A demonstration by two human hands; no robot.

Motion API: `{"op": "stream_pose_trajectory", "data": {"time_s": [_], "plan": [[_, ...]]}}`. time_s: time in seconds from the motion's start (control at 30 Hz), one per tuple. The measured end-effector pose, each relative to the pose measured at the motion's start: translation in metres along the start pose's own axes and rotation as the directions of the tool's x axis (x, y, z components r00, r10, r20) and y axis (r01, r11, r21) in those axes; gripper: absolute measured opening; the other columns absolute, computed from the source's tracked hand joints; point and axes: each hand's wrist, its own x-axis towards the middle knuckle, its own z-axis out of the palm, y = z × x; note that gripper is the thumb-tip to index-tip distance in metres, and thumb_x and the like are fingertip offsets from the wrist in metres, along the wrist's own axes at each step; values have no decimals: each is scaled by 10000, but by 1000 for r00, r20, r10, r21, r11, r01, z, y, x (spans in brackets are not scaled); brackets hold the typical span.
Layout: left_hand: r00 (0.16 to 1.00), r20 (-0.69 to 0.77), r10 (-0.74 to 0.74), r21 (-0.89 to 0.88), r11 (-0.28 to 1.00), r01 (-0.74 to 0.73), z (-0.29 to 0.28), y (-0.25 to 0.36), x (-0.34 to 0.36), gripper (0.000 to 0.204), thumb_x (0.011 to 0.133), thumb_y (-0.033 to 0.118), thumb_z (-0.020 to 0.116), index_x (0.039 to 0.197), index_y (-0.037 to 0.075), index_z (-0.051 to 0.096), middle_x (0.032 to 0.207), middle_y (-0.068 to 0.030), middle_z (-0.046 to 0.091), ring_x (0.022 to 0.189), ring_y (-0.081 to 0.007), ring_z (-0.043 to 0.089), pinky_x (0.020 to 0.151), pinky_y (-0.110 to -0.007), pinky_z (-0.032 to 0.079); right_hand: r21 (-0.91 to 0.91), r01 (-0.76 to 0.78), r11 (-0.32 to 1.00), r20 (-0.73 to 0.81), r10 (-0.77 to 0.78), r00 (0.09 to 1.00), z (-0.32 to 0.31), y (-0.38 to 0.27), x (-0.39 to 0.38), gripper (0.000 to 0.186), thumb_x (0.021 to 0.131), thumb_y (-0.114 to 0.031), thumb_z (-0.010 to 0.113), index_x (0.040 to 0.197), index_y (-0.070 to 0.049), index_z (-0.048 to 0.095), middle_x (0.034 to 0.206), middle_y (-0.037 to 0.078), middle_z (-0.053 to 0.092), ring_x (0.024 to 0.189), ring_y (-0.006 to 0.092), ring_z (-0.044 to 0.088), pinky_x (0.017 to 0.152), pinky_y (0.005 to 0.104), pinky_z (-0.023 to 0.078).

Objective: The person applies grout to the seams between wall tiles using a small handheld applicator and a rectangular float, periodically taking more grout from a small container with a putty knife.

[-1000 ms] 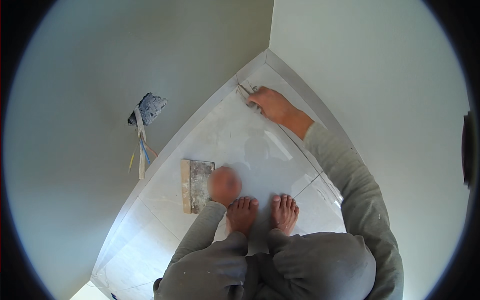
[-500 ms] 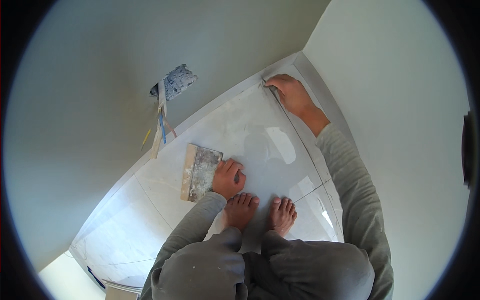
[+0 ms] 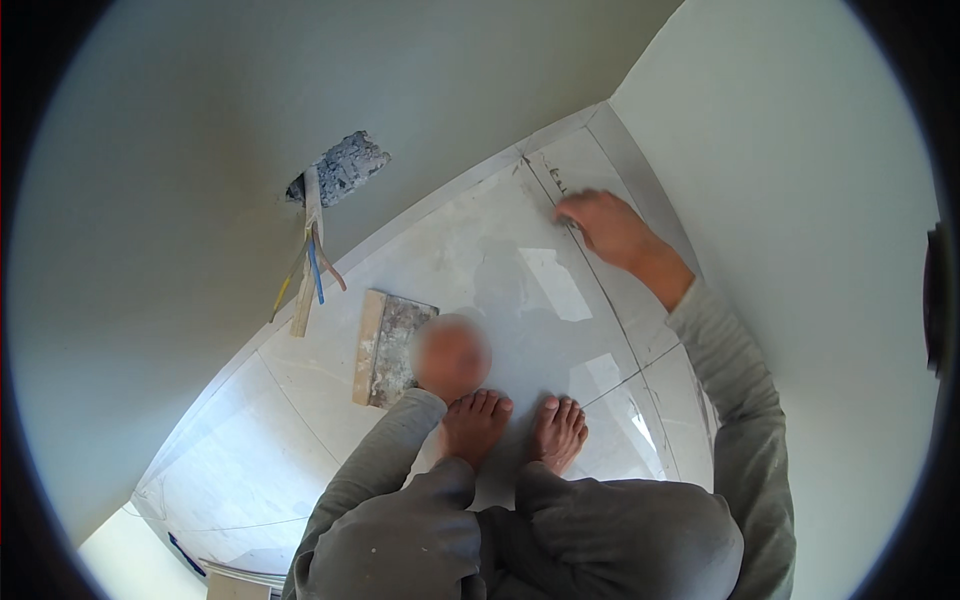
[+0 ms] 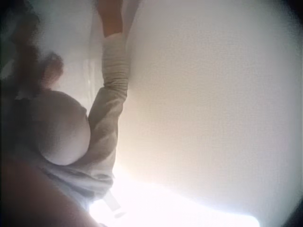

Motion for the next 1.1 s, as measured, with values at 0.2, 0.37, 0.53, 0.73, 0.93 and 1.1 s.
{"op": "stream_pose_trajectory", "data": {"time_s": [0.2,0.37,0.53,0.73,0.93,1.1], "plan": [[1000,16,8,-25,1000,-7,8,1,4,161,745,12,656,888,87,648,888,-76,647,799,-325,629,759,-456,507,39,40,998,-531,-13,847,21,24,67,335,821,91,592,1083,-75,717,1119,116,730,1128,315,640,980,463,528],[1000,15,9,-23,1000,-9,3,0,2,163,744,10,653,888,86,646,883,-76,644,791,-326,627,758,-456,505,-72,66,995,-272,-84,959,0,14,51,370,805,80,617,1104,-110,728,1145,95,732,1103,333,642,997,436,504],[1000,-13,20,-14,1000,-20,0,1,2,163,743,9,651,887,87,644,880,-76,642,790,-323,628,761,-452,503,-122,28,992,66,-20,998,0,18,9,350,821,75,602,1090,-115,721,1104,108,732,1078,331,650,962,440,508],[1000,4,13,-3,1000,-13,8,1,5,162,749,11,642,891,89,644,892,-75,644,803,-324,623,760,-452,502,-43,-13,999,-302,-1,953,-3,31,32,331,844,84,558,1076,-93,714,1090,127,724,1055,351,652,955,442,523],[1000,1,-12,7,1000,12,3,0,-1,158,750,15,648,890,89,644,891,-72,643,804,-324,621,748,-456,498,-9,139,990,-249,-137,959,30,25,-42,348,846,83,551,1093,-83,731,1083,118,727,1045,350,661,905,455,556],[1000,-10,6,-10,1000,-6,2,0,0,161,747,16,651,889,91,643,892,-68,646,799,-322,621,746,-457,496,65,-100,993,-106,107,989,18,8,-53,363,837,71,570,1111,-92,744,1095,133,732,1044,333,667,901,459,552]]}}
